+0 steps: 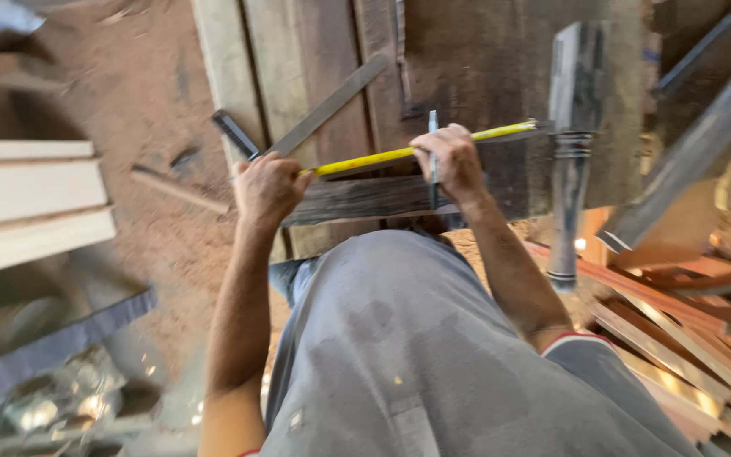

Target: The recorder uses a tape measure and a ruler to measure and mark wooden components on a workbench in a workshop.

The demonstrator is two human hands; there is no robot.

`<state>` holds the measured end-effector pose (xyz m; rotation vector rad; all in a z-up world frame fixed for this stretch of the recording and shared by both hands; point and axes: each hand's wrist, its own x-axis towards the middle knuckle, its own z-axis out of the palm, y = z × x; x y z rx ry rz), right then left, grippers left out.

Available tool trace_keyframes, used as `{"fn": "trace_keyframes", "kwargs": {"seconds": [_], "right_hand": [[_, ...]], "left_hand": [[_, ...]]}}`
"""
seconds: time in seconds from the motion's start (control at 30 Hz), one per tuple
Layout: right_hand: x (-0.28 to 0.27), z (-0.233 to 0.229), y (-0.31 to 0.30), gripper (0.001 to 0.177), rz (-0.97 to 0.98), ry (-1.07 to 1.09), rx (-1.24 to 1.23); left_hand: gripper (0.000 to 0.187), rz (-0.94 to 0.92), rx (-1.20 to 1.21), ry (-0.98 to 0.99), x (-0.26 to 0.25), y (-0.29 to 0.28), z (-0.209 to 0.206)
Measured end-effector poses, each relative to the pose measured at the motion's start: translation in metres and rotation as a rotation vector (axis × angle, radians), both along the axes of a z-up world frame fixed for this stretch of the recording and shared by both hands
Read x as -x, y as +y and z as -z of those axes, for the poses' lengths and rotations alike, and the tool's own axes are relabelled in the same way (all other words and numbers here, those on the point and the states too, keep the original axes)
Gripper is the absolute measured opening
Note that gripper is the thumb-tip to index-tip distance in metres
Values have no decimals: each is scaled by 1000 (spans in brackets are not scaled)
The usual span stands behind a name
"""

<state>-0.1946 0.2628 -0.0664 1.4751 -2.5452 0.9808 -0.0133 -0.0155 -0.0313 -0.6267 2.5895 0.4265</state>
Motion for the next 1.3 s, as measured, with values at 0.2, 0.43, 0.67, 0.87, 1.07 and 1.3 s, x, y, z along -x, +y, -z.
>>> {"fn": "trace_keyframes", "kwargs": {"seconds": [0.2,0.43,0.67,0.87,1.07,1.3], "right_hand": [[0,18,1,6,36,-45,-45],[0,16,2,8,29,-166,-23],[-1,10,1,14,8,-90,-33],[3,13,4,12,-15,-85,-48],[4,39,8,11,4,-102,-3],[3,59,10,11,40,-3,61]], "left_hand": [[27,-7,25,179,-8,0,-4],[28,-18,30,144,-7,-3,0],[29,-30,43,160,-6,0,-2],[31,-30,40,130,-6,-3,8],[33,-13,25,47,-5,-6,14],[32,-11,31,77,-5,-4,14]]}}
